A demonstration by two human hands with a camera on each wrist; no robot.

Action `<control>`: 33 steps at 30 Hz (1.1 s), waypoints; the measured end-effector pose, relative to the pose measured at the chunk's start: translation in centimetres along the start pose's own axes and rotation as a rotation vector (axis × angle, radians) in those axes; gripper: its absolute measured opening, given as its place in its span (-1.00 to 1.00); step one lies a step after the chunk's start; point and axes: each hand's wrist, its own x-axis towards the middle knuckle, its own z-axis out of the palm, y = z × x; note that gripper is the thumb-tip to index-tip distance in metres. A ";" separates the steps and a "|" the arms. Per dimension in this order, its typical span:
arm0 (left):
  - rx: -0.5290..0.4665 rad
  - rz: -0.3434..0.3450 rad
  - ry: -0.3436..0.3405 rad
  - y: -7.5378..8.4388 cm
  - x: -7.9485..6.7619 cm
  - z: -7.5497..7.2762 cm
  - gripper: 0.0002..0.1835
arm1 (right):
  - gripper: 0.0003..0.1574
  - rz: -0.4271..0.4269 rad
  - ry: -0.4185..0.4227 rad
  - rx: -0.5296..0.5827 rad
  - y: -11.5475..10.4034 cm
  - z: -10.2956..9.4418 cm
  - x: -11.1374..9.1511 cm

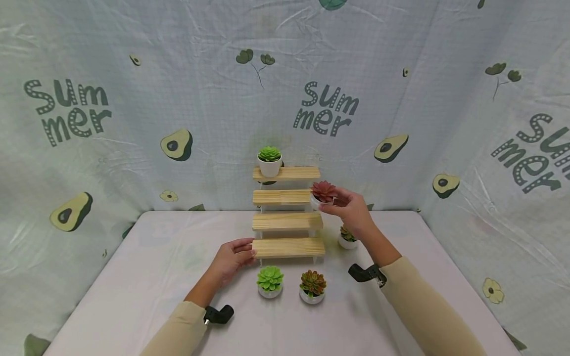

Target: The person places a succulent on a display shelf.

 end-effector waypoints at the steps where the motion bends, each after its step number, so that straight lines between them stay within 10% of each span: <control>1: -0.002 0.003 -0.003 0.0 0.0 0.0 -0.48 | -0.19 -0.005 -0.002 0.005 -0.2 0.0 0.3; 33: 0.017 -0.003 -0.014 0.1 -0.2 0.2 -0.48 | -0.14 -0.001 0.078 -0.095 -2.0 0.3 7.1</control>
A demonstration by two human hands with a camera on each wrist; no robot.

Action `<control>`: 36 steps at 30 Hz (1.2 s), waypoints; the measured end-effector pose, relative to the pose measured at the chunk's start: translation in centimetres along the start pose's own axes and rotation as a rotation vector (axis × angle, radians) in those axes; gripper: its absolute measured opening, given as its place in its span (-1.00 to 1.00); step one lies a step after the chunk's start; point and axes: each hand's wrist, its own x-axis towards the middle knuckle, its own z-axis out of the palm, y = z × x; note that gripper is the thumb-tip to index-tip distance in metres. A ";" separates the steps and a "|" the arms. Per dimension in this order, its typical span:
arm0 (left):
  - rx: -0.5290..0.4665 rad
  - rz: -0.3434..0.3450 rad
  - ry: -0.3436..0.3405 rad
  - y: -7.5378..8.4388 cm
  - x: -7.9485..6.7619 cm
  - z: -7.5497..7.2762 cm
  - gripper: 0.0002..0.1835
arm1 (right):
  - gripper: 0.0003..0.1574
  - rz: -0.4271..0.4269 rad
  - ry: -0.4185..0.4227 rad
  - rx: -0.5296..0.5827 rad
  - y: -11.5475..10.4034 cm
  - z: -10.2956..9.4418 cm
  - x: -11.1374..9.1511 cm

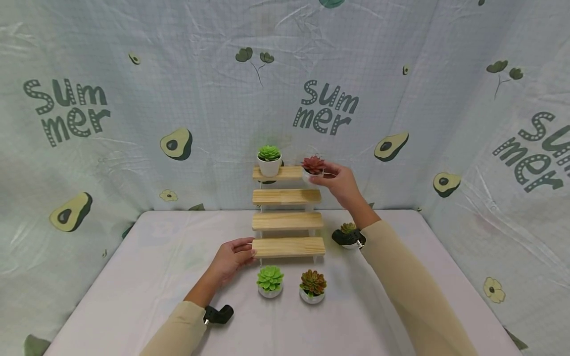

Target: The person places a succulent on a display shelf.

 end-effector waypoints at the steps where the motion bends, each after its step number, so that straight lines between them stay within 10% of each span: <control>1: 0.002 -0.001 -0.002 0.0 0.0 0.0 -0.48 | -0.14 0.005 0.006 -0.012 0.0 0.0 0.2; 36: 0.002 -0.001 -0.014 0.2 0.0 -0.2 -0.48 | -0.50 -0.020 0.107 -0.162 -0.5 1.8 4.1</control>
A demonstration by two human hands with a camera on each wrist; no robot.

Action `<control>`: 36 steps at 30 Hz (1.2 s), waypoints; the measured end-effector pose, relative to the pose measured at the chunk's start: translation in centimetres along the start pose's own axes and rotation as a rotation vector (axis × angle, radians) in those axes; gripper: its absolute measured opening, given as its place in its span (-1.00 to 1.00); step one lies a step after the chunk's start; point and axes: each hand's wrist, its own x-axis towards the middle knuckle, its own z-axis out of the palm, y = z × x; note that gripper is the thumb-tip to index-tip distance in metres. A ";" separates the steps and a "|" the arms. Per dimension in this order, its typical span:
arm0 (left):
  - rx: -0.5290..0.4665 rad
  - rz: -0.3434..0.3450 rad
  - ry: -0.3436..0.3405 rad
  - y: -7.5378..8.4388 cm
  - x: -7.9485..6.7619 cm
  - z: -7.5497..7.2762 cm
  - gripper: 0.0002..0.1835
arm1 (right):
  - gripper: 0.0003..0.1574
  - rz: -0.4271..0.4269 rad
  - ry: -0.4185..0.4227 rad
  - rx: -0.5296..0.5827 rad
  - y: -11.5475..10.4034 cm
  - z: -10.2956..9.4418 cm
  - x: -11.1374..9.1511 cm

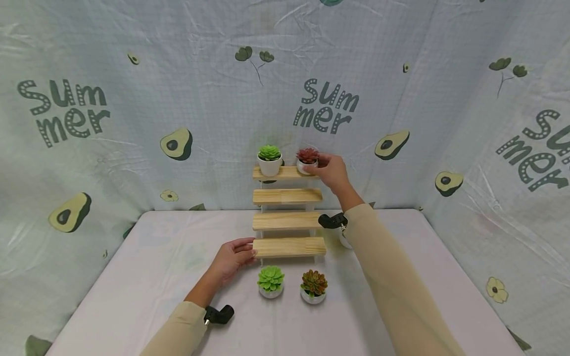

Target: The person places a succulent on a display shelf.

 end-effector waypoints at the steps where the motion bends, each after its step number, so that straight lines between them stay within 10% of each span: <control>1: -0.001 -0.001 0.000 0.0 0.0 0.0 -0.48 | -0.50 -0.006 0.000 0.004 0.1 0.0 0.0; 17: -0.006 0.022 -0.016 -0.3 0.2 -0.1 -0.46 | -0.11 -0.035 0.027 0.047 2.2 -3.2 -4.3; 36: -0.019 0.011 0.017 -0.4 0.1 -0.1 -0.48 | -0.16 0.041 0.090 -0.106 11.6 -4.5 -12.7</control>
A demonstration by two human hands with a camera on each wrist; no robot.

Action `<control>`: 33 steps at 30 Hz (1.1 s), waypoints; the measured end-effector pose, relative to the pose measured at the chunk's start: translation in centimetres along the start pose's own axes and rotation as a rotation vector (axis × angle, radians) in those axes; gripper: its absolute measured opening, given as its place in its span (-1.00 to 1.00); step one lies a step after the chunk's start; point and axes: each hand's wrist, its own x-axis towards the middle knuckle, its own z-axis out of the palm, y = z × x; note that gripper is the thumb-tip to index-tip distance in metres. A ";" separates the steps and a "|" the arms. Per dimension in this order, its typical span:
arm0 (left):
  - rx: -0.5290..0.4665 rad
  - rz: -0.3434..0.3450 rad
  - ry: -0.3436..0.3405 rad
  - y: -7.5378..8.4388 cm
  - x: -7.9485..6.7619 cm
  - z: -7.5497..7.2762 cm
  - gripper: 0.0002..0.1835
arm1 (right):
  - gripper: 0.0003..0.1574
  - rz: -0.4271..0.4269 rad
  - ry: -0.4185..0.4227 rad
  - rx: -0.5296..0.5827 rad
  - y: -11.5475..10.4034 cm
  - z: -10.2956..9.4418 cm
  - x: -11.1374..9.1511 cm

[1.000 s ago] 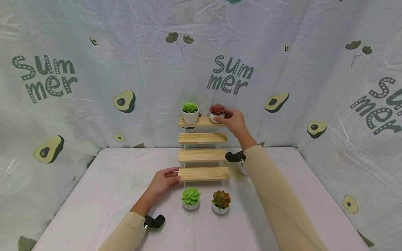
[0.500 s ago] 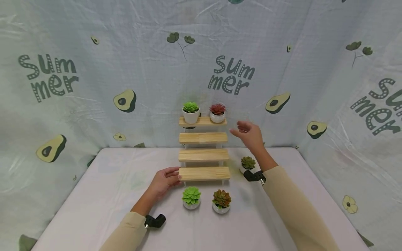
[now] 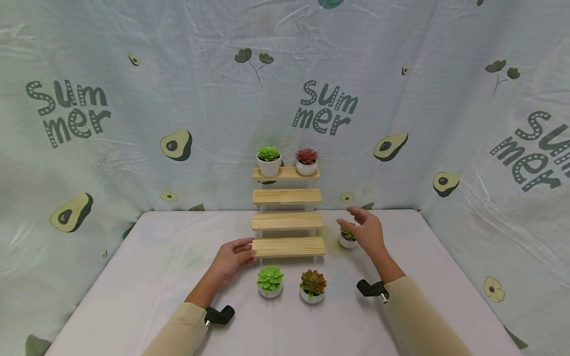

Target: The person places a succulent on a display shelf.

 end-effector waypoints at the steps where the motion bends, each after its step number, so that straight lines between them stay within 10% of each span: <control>1: 0.004 -0.001 -0.003 0.0 -0.1 0.0 -0.48 | -0.16 0.017 0.008 -0.009 0.4 0.1 -0.4; 14: -0.026 -0.001 -0.005 0.2 -0.2 0.1 -0.48 | -0.16 0.058 0.109 -0.017 2.4 0.8 -2.6; 33: -0.013 0.001 -0.008 0.2 -0.2 0.1 -0.47 | 0.08 0.214 -0.033 0.062 4.3 1.1 -2.4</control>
